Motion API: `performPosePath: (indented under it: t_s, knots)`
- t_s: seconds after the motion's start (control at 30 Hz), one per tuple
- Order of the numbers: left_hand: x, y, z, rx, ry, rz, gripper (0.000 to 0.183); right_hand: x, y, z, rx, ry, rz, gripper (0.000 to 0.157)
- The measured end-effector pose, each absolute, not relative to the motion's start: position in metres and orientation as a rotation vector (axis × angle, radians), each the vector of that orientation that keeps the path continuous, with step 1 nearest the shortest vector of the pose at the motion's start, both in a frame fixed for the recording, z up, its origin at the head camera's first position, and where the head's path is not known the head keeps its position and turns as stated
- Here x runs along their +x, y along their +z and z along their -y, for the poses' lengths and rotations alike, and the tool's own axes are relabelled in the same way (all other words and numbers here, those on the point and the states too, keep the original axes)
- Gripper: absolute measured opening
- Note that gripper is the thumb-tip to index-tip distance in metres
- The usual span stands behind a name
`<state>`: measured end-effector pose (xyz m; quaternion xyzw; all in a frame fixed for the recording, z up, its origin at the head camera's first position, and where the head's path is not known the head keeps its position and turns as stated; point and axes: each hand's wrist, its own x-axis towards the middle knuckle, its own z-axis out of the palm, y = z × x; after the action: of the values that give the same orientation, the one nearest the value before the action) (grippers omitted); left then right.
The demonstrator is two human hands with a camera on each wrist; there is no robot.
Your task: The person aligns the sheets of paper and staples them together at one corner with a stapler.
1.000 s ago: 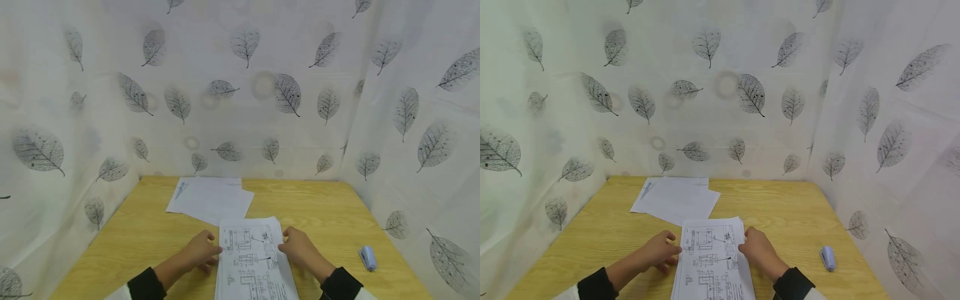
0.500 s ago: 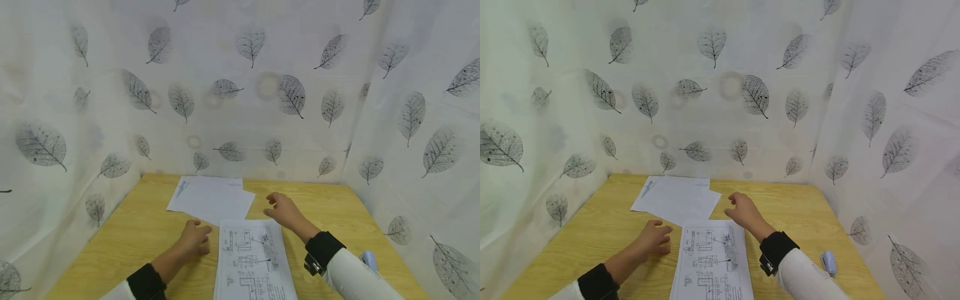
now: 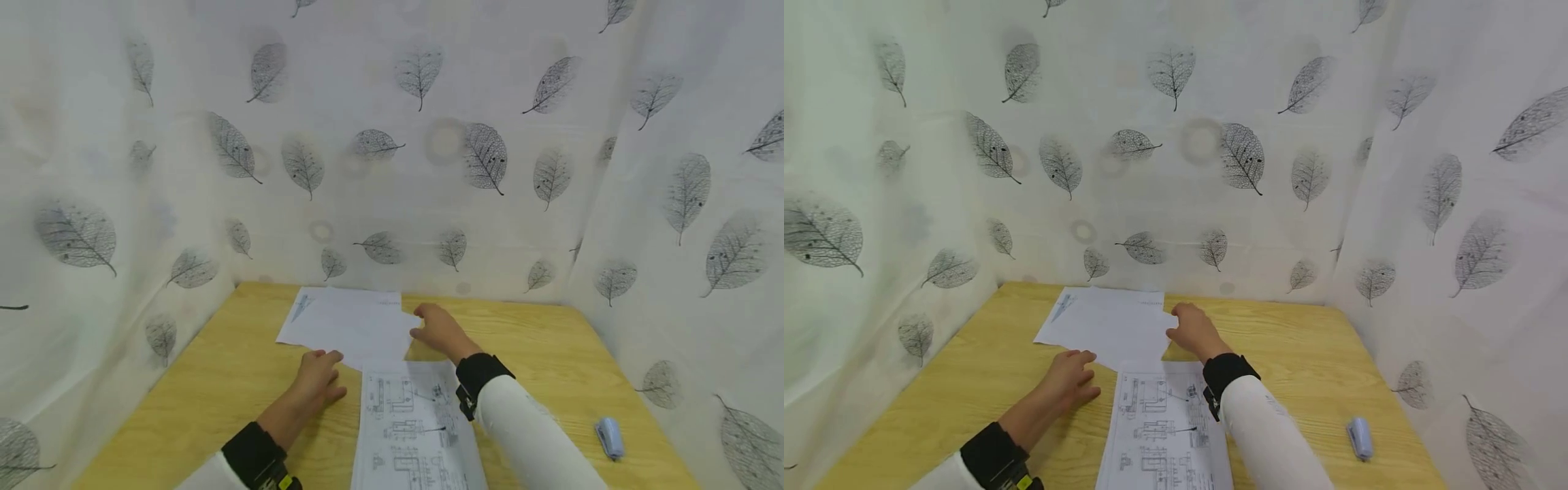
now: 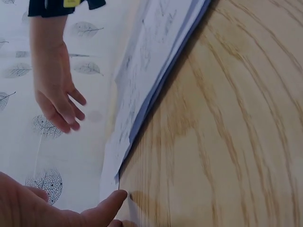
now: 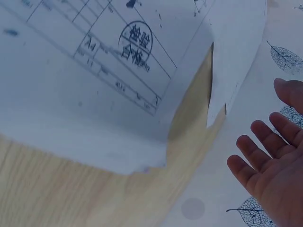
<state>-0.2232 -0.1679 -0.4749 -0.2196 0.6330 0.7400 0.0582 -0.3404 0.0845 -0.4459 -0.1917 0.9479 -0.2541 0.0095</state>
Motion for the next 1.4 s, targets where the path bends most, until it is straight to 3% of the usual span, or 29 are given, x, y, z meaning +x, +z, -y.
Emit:
performPosePath:
  t_s: [0.37,0.9,1.17,1.4]
  knots:
    - [-0.242,-0.473,0.152,-0.647,2.412,-1.698,0.076,-0.338,-0.479,-0.071,-0.567,-0.575,-2.906,0.045]
    - [-0.261,-0.476,0.159,-0.815,2.460,-1.596,0.073,-0.336,-0.485,-0.057,-0.594,-0.563,-2.917,0.043]
    - [-0.262,-0.482,0.154,-0.721,2.611,-1.570,0.054,-0.335,-0.487,-0.050,-0.625,-0.508,-2.948,0.040]
    - [-0.268,-0.488,0.155,-0.730,2.612,-1.605,0.052,-0.337,-0.489,-0.043,-0.636,-0.504,-2.957,0.036]
